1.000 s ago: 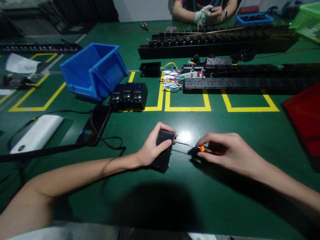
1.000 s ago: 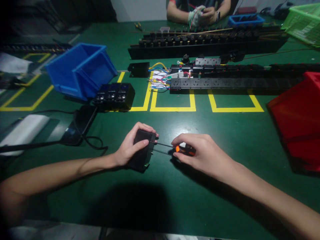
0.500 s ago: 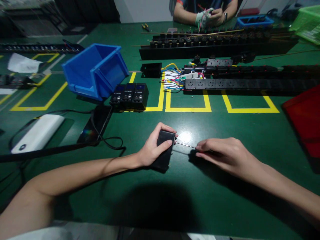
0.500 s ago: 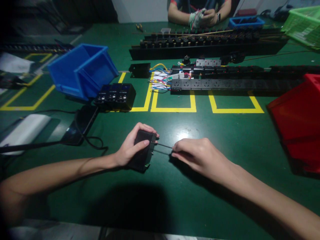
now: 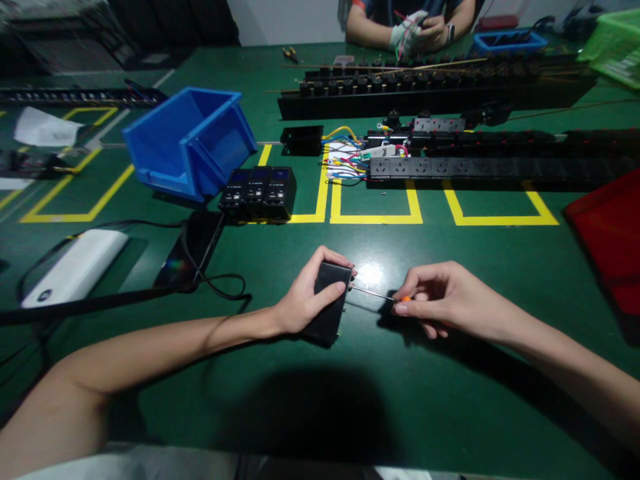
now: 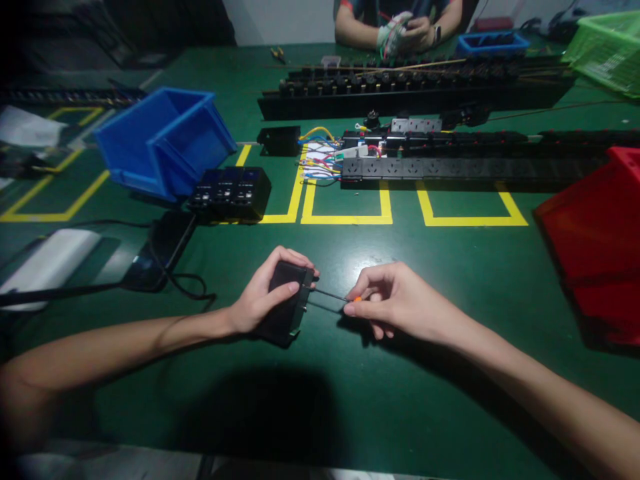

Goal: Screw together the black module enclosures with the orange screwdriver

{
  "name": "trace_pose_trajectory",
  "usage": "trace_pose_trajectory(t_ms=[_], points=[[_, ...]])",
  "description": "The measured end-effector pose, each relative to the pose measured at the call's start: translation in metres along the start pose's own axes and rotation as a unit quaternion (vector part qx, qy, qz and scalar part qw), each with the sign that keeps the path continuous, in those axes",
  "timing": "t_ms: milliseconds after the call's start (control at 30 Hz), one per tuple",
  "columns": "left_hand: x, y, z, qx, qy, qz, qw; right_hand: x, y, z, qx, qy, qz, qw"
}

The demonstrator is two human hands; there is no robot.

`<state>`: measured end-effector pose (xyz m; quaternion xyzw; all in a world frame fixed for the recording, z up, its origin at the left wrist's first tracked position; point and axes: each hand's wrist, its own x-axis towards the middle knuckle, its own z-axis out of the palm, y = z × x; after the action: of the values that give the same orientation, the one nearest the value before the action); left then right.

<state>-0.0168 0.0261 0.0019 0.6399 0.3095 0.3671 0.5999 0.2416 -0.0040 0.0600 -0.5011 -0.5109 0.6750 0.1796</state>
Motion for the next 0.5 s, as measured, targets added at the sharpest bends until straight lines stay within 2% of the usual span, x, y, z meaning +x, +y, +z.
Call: trace_pose_trajectory(t_ms=[100,233,367,500], points=[[0.000,0.001,0.000,-0.005,0.006,-0.008,1.000,-0.003,-0.002,-0.001,-0.061,0.031,-0.041,0.997],[0.000,0.002,0.001,-0.007,0.018,-0.014,1.000,-0.008,-0.005,-0.002,-0.186,0.071,-0.166,0.966],[0.001,0.002,0.001,-0.011,0.041,-0.022,0.999,-0.010,-0.005,-0.005,-0.308,0.108,-0.275,0.904],[0.002,0.002,0.001,-0.010,0.056,-0.021,0.998,-0.011,0.002,-0.012,-0.412,0.129,-0.391,0.813]])
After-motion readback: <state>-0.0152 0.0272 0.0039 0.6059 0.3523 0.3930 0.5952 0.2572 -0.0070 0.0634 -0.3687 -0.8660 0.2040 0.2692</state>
